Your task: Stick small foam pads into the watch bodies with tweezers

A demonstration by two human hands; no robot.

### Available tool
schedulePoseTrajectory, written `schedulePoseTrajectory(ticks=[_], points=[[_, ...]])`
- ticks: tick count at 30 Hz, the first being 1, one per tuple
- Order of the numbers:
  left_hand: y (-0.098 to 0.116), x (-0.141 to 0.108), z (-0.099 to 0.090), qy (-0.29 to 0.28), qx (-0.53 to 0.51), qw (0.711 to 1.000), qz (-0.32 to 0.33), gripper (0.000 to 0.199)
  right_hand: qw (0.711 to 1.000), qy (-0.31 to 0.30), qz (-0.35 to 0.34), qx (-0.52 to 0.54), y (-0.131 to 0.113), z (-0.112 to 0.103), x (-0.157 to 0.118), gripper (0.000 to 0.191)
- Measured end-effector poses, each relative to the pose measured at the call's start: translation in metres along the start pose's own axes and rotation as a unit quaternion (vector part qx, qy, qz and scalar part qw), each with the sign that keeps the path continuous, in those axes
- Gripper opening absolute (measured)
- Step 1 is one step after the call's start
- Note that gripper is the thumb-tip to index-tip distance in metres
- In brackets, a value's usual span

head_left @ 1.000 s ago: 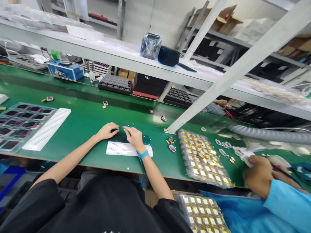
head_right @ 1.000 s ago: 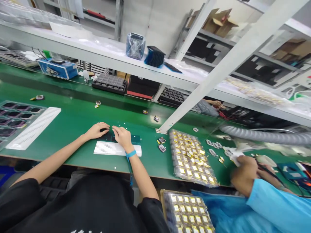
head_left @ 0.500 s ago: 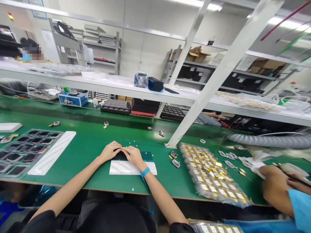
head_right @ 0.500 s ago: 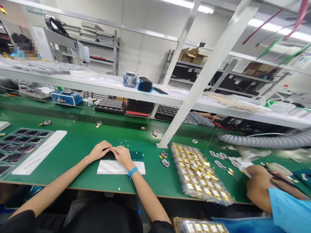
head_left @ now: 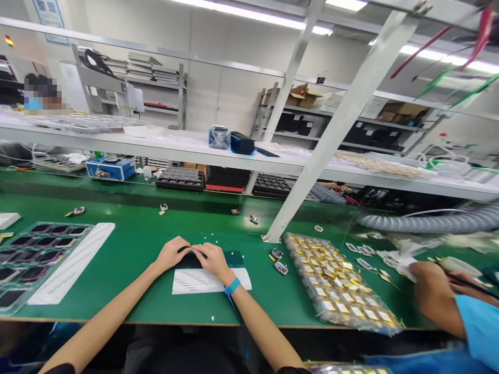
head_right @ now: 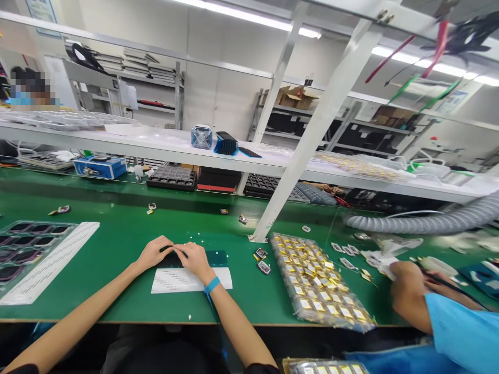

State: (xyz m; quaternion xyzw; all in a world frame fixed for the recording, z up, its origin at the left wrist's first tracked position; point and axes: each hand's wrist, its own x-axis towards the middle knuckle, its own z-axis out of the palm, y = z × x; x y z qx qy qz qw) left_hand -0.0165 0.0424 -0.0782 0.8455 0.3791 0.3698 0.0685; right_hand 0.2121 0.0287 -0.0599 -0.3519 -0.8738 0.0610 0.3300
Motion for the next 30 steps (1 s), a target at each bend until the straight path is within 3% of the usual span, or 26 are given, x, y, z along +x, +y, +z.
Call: schedulePoseTrajectory(ticks=[8, 16, 23, 30], points=[[0.007, 0.002, -0.003, -0.014, -0.075, 0.997, 0.02, 0.022, 1.0, 0.011, -0.001, 0.019, -0.001, 0.0, -0.001, 0.024], [0.016, 0.004, -0.015, -0.005, -0.213, 0.975, -0.067, 0.028, 0.996, 0.02, 0.011, 0.091, -0.011, -0.011, -0.002, 0.023], [0.025, -0.002, -0.015, -0.056, -0.358, 0.919, -0.152, 0.028, 0.976, 0.078, 0.016, 0.205, -0.021, -0.018, -0.006, 0.023], [0.034, -0.003, -0.013, -0.059, -0.497, 0.85, -0.167, 0.026, 0.962, 0.169, -0.03, 0.213, -0.038, -0.02, -0.007, 0.01]])
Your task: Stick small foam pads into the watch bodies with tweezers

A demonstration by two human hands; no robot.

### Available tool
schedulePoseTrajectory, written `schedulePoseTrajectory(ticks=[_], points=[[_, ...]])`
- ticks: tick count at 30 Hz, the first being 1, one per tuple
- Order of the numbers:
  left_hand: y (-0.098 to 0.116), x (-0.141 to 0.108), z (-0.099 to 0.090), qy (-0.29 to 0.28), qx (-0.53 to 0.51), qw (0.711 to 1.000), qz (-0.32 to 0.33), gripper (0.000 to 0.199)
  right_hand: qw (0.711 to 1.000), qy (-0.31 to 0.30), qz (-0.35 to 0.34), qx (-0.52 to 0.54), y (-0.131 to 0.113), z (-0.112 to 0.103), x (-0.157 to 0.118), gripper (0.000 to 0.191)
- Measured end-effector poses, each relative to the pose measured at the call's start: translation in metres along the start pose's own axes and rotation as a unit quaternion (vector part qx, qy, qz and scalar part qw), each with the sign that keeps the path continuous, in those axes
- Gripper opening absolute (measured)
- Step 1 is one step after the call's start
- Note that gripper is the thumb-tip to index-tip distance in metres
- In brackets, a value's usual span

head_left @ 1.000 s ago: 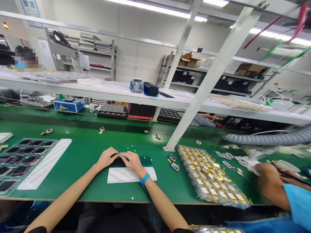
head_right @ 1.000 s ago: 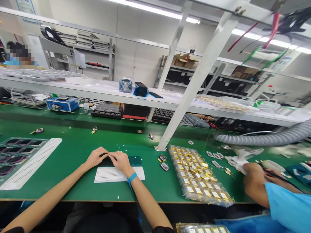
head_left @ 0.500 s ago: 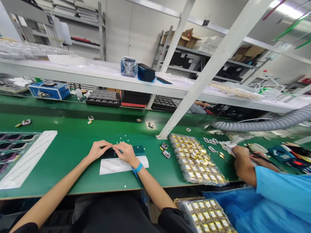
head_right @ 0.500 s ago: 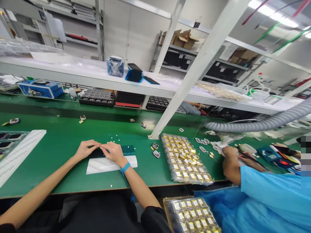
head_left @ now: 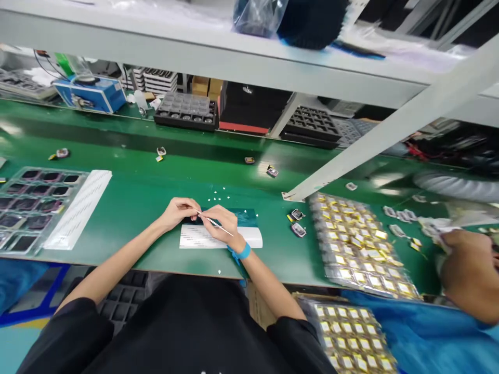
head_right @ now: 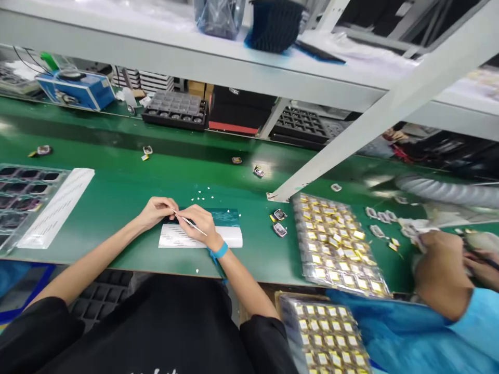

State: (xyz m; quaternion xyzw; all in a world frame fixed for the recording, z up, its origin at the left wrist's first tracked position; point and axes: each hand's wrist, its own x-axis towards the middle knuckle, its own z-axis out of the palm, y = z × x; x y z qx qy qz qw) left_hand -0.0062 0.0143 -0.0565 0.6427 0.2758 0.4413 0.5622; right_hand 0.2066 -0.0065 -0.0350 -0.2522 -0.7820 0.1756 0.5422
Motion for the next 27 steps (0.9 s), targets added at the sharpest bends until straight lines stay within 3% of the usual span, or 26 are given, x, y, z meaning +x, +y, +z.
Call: schedulePoseTrajectory(ticks=[5, 11, 22, 27], points=[[0.014, -0.004, 0.008, -0.021, -0.085, 0.996, -0.002, 0.023, 0.999, 0.039, -0.025, 0.025, -0.014, 0.003, -0.003, 0.02], [0.027, -0.006, 0.021, -0.008, -0.176, 0.984, -0.005, 0.022, 0.998, 0.028, -0.034, 0.043, -0.029, -0.001, 0.0, 0.034], [0.041, -0.003, 0.031, 0.064, -0.261, 0.959, -0.087, 0.021, 0.999, 0.002, -0.027, 0.033, -0.029, -0.006, -0.002, 0.052], [0.045, -0.002, 0.036, 0.117, -0.272, 0.95, -0.098, 0.036, 0.998, -0.019, 0.0, 0.061, -0.028, -0.003, -0.001, 0.053]])
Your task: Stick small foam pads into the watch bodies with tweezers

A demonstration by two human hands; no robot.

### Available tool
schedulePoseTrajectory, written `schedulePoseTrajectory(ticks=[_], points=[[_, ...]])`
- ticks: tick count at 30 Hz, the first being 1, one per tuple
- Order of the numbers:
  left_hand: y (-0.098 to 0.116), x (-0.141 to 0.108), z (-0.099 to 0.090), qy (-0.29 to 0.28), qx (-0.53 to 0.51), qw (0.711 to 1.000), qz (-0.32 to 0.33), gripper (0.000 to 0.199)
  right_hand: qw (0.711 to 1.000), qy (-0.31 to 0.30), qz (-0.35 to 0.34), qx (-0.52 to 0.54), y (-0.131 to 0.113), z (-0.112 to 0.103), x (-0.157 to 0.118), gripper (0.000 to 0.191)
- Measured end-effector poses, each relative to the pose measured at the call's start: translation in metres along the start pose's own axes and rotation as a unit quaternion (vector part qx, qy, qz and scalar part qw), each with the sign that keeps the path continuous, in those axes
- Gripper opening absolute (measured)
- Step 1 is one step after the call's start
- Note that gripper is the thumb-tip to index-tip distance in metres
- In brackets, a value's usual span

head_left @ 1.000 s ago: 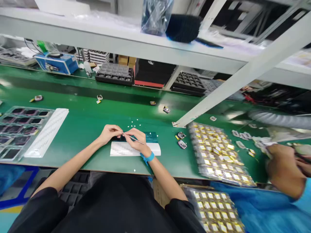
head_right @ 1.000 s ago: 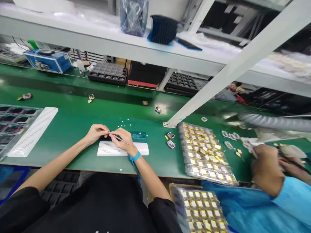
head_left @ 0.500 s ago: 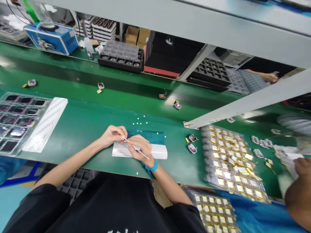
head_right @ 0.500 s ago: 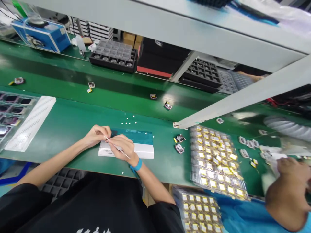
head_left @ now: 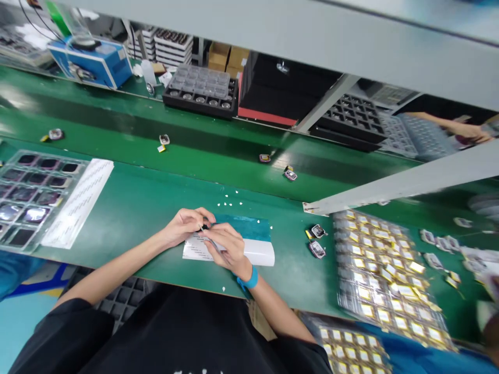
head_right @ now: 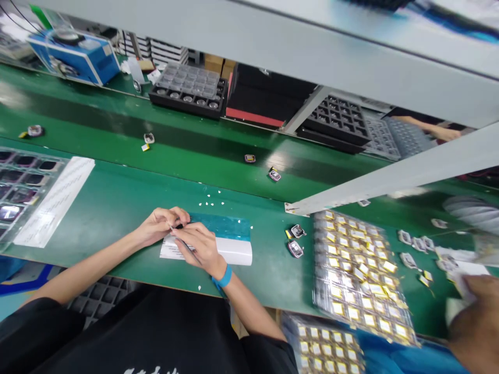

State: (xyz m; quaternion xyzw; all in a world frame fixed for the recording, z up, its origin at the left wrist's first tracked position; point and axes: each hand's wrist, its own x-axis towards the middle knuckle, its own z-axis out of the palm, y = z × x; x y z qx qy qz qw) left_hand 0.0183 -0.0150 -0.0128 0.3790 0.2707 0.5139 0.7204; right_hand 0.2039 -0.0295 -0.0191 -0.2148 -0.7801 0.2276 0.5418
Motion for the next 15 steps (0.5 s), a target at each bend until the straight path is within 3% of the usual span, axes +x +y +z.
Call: schedulePoseTrajectory(ticks=[5, 9, 13, 15], points=[[0.013, 0.01, 0.014, 0.051, -0.012, 0.998, 0.032, 0.036, 0.996, -0.009, 0.071, 0.05, -0.007, 0.005, 0.006, 0.052], [0.037, 0.041, 0.037, 0.057, 0.005, 0.996, 0.064, 0.037, 0.989, 0.022, 0.129, 0.073, -0.012, -0.002, 0.022, 0.047], [0.074, 0.082, 0.071, 0.048, 0.033, 0.991, 0.122, 0.042, 0.964, 0.039, 0.242, 0.099, -0.015, -0.023, 0.067, 0.041], [0.093, 0.101, 0.091, 0.039, 0.048, 0.987, 0.15, 0.042, 0.961, 0.035, 0.258, 0.093, -0.015, -0.032, 0.098, 0.041]])
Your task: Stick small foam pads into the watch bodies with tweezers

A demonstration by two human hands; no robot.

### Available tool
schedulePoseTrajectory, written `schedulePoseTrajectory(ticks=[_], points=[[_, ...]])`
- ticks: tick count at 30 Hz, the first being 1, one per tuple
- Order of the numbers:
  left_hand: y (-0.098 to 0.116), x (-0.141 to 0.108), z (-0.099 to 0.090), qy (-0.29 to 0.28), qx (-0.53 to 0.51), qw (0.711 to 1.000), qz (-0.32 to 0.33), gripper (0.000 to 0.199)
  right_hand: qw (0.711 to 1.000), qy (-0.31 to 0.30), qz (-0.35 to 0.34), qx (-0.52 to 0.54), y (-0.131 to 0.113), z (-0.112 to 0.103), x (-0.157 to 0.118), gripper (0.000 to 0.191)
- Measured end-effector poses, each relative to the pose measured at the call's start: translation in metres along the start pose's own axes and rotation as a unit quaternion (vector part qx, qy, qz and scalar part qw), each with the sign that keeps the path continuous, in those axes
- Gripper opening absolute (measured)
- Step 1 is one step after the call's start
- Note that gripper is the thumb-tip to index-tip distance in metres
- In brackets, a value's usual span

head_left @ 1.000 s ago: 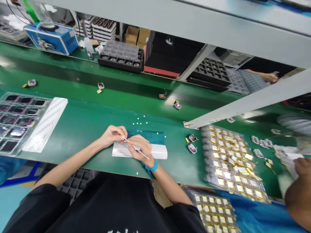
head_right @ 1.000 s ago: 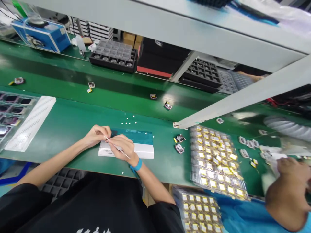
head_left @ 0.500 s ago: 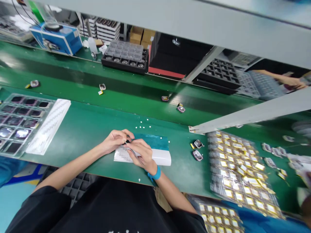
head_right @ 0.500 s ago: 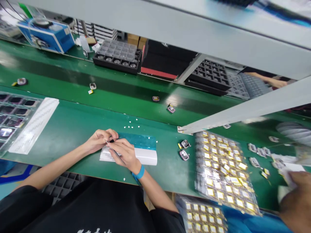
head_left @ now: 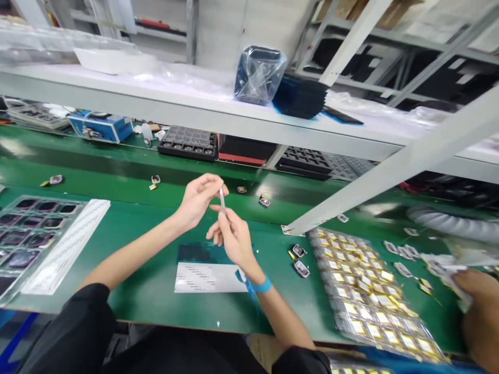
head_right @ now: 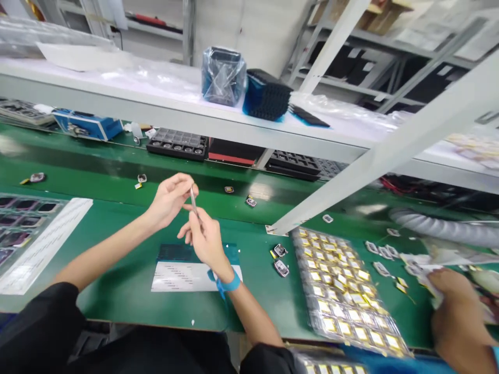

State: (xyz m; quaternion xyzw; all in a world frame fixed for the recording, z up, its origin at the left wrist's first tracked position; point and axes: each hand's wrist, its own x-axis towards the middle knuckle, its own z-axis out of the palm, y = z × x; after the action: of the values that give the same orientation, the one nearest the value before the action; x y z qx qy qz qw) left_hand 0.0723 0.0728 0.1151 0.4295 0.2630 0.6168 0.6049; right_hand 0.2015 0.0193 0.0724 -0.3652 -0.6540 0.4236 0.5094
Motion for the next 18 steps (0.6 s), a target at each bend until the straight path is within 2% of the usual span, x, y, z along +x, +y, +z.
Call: schedulePoseTrajectory(ticks=[4, 7, 13, 18], points=[[0.02, 0.032, 0.032, -0.031, 0.035, 0.998, 0.042, 0.036, 0.997, 0.068, -0.043, -0.02, -0.019, -0.001, 0.05, 0.046], [0.029, 0.05, 0.041, -0.033, 0.063, 0.995, 0.068, 0.03, 0.993, 0.093, -0.063, -0.02, -0.022, 0.002, 0.072, 0.047], [0.041, 0.064, 0.031, 0.049, 0.078, 0.989, 0.118, 0.028, 0.994, 0.05, -0.082, -0.043, -0.03, -0.006, 0.071, 0.024], [0.043, 0.062, 0.02, 0.11, 0.087, 0.981, 0.134, 0.026, 0.994, 0.009, -0.089, -0.066, -0.045, -0.008, 0.061, 0.023]])
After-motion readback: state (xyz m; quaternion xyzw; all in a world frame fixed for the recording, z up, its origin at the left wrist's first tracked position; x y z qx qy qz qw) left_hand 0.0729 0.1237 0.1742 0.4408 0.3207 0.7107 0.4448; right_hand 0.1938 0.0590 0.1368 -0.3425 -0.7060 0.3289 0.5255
